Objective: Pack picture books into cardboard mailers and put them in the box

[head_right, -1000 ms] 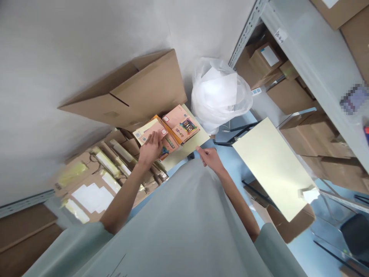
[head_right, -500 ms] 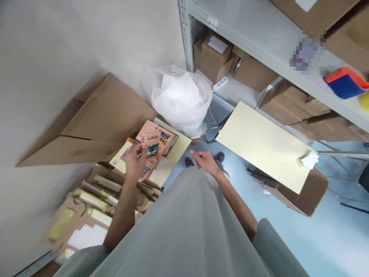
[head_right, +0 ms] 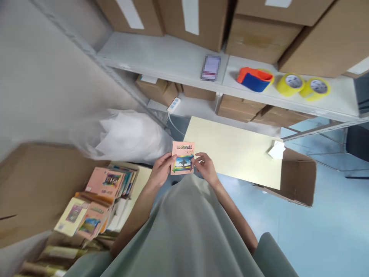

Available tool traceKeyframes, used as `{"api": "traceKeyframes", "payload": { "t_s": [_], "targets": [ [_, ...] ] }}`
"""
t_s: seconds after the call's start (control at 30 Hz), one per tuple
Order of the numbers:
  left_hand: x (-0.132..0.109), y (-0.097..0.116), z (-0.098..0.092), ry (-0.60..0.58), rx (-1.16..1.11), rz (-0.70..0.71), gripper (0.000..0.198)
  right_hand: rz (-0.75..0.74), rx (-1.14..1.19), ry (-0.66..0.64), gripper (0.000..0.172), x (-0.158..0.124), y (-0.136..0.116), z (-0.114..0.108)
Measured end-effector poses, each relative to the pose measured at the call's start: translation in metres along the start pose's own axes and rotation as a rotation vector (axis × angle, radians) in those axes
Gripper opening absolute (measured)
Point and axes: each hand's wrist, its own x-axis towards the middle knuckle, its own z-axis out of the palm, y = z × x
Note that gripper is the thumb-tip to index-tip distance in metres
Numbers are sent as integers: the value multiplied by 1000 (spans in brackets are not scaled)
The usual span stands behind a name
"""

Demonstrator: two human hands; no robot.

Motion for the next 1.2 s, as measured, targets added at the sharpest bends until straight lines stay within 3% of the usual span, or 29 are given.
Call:
{"api": "traceKeyframes", "payload": {
  "t_s": [0.17, 0.27, 0.37, 0.63, 1.03, 1.2],
  "targets": [
    [30, 8, 80, -105, -6, -27, 65, -47, 13, 38, 54, 8, -17, -75],
    [41, 11, 110, -149, -23, -43, 67, -73, 55, 81, 52, 10, -27, -103],
    [50, 10, 128, -182, -32, -52, 68, -92, 93, 116, 53, 14, -35, -124],
    [66, 17, 151, -233, 19, -40, 59, -155, 102, 175, 59, 25, -59, -152],
    [77, 22, 160, -181, 21, -6, 66, -191, 34, 179, 60, 35, -67, -156],
    [78, 18, 164, -107, 85, 88, 68, -233, -128, 367, 58, 35, -65, -149]
  ]
}}
